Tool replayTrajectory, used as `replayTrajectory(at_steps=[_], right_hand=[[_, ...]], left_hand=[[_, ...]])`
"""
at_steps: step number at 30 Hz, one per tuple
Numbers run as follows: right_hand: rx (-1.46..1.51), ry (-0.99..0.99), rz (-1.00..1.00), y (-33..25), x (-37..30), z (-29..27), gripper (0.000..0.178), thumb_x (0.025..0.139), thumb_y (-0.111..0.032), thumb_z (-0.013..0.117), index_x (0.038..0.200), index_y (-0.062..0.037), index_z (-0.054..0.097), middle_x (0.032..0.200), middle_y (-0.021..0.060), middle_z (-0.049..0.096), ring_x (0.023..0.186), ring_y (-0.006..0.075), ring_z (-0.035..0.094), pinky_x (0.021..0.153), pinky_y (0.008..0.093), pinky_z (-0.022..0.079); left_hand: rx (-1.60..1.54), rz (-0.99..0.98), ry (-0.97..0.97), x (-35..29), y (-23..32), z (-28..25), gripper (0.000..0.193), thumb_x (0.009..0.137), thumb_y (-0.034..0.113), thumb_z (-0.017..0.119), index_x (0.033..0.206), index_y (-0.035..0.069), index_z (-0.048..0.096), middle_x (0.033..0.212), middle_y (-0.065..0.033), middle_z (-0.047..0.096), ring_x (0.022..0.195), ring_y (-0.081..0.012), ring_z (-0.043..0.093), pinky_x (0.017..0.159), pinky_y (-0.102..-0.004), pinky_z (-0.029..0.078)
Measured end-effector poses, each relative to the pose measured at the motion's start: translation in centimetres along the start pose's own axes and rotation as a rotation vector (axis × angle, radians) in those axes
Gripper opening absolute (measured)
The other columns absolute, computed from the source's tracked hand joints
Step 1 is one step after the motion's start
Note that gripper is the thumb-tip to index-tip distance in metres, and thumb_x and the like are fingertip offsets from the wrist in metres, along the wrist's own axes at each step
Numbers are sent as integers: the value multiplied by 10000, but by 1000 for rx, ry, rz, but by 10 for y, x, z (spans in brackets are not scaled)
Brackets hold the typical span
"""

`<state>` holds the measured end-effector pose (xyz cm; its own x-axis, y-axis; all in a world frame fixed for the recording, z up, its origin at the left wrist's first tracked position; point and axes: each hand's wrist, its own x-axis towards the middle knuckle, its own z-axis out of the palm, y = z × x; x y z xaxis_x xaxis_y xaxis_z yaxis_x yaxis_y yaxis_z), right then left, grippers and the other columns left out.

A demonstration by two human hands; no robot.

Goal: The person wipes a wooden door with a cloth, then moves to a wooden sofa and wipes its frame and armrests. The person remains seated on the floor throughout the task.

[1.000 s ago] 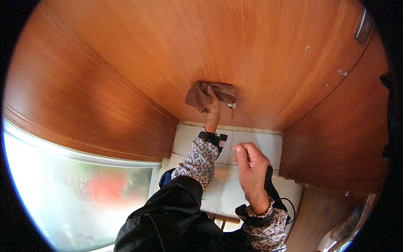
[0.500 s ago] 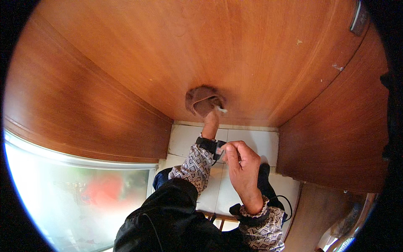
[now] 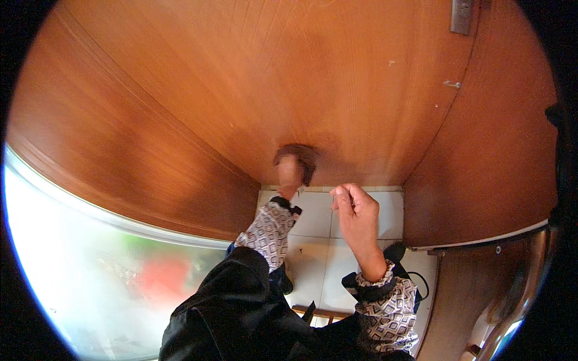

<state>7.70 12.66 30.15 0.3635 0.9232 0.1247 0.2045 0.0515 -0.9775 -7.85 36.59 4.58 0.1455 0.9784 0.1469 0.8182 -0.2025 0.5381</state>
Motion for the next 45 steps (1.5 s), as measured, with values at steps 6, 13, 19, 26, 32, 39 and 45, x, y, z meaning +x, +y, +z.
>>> replayTrajectory(at_steps=[6,13,19,26,32,39,45], right_hand=[[221,50,157,55,31,5,258,1063,-221,592,941,-20,697,683,17,626,614,75,554,566,253,436],[520,178,237,83,52,-43,271,1084,-247,574,945,-44,688,689,-39,553,611,47,452,556,227,344],[551,184,234,74,40,-43,280,1082,-257,576,937,-45,686,684,-36,543,619,48,462,560,225,345],[514,167,203,60,28,-38,272,1084,-230,557,944,-32,680,687,-39,524,625,48,447,562,225,335],[475,100,46,41,20,-36,256,1080,-202,552,954,-18,678,706,-30,539,634,56,460,573,240,354],[535,-19,9,-25,17,-44,233,1072,-162,553,951,-13,683,702,-16,559,638,64,481,586,233,375],[533,5,13,-77,1,-101,229,1071,-169,560,959,-20,693,694,-11,567,632,65,493,577,237,386]], left_hand=[[-236,-116,416,22,-113,-61,179,894,84,738,1046,8,682,1083,-177,694,982,-338,660,874,-414,523],[-899,-299,417,46,9,-121,235,967,27,674,1184,4,588,1155,-53,648,1062,-185,600,968,-348,459],[-708,65,618,66,82,-152,255,928,108,744,1112,-16,618,1098,-144,680,962,-248,639,853,-360,505],[102,677,942,87,136,-191,266,809,154,790,1016,29,678,986,-182,691,902,-420,655,810,-480,526],[94,653,706,74,104,-140,262,799,143,767,1032,53,686,1014,-147,691,946,-379,666,840,-490,518],[246,416,348,66,15,-103,183,833,74,690,1015,52,690,982,-123,721,870,-331,683,782,-433,555],[-1176,-123,899,56,113,-143,325,977,68,661,1249,-89,576,1305,-108,614,1147,-213,583,961,-390,504]])
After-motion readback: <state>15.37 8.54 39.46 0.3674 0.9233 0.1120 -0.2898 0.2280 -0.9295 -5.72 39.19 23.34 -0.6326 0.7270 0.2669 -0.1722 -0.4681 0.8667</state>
